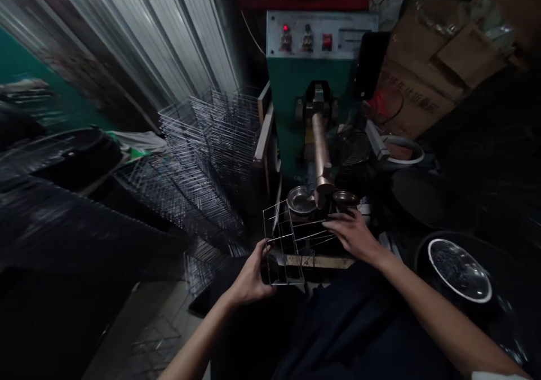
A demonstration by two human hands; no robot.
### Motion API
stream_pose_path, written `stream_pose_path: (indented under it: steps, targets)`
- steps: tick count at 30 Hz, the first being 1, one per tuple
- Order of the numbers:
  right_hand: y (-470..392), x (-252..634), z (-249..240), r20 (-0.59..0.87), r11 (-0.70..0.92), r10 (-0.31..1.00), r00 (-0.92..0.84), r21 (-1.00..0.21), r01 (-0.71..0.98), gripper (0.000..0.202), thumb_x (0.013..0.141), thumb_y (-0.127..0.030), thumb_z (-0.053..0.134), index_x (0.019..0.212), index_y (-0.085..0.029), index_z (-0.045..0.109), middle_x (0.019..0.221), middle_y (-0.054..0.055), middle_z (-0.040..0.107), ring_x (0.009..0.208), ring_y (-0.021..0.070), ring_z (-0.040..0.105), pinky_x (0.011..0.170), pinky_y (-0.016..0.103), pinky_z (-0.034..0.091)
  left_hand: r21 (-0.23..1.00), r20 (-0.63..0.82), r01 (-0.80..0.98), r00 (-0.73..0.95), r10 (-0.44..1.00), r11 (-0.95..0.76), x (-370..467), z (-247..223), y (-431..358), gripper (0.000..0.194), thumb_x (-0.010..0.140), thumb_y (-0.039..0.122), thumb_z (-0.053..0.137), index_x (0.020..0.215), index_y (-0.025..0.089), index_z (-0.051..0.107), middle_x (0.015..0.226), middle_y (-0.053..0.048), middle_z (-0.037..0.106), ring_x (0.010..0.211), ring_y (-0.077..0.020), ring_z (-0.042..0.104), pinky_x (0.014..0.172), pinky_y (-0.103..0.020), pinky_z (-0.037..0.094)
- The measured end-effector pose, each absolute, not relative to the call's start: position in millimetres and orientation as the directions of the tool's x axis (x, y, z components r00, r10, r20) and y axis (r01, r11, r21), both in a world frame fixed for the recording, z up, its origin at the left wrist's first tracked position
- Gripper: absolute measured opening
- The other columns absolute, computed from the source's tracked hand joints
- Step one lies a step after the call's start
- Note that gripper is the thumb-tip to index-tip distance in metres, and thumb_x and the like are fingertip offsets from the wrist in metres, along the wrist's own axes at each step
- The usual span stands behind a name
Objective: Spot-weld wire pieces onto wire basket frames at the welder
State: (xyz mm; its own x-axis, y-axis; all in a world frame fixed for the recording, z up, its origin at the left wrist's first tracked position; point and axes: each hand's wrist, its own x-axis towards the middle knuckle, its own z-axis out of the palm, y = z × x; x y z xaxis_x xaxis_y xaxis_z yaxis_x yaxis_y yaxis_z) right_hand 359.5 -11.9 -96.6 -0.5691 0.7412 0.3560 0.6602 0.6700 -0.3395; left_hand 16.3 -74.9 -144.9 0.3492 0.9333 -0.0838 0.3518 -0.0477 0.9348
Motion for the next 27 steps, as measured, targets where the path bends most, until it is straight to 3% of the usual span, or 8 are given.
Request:
stream_pose_path:
  steps: [3,7,15,27]
  targets:
    - [-11.9,356.8,-98.3,0.394,0.711,0.696,-0.601,-0.258,0.655,0.036,0.102,-0.008,0.054,0.131,-0.027,0.064,0.117,0.007,0.075,0.124,0.0273,0.062,0.115,0.059,0.02,0.937,-0.077,0.346,0.36,0.93,-0.056,15.8,-146.8,-67.8,0.107,0.061,0.02,0.076,0.151,0.02,0.018,0.153,-0.024,0.045,0.15,-0.0432,0.038,0.12,-0.062,0.039]
    - [-9.0,353.8,-99.3,0.465,0.723,0.666,-0.583,-0.209,0.659,0.039,0.097,-0.002,0.056,0.129,-0.025,0.064,0.115,0.006,0.076,0.121,0.025,0.063,0.114,0.054,0.02,0.944,-0.022,0.311,0.392,0.92,-0.11,14.3,-147.9,-62.7,0.102,0.064,0.022,0.078,0.149,0.02,0.021,0.15,-0.022,0.048,0.148,-0.0408,0.043,0.12,-0.061,0.04]
    - [-4.2,347.8,-99.4,0.568,0.733,0.639,-0.519,-0.244,0.635,0.03,0.103,-0.009,0.059,0.126,-0.027,0.064,0.111,0.005,0.077,0.116,0.0221,0.066,0.111,0.048,0.023,0.881,0.021,0.43,0.38,0.925,-0.197,6.0,-157.6,-55.3,0.104,0.063,0.018,0.075,0.151,0.021,0.019,0.149,-0.021,0.049,0.142,-0.0405,0.049,0.119,-0.062,0.04]
    - [10.1,338.9,-93.0,0.594,0.718,0.638,-0.49,-0.228,0.658,0.031,0.102,-0.009,0.058,0.126,-0.029,0.065,0.111,0.005,0.077,0.116,0.0219,0.066,0.106,0.046,0.025,0.909,-0.002,0.39,0.356,0.935,-0.146,3.1,-153.7,-45.0,0.107,0.06,0.019,0.077,0.149,0.024,0.019,0.147,-0.02,0.051,0.143,-0.0422,0.049,0.116,-0.062,0.044]
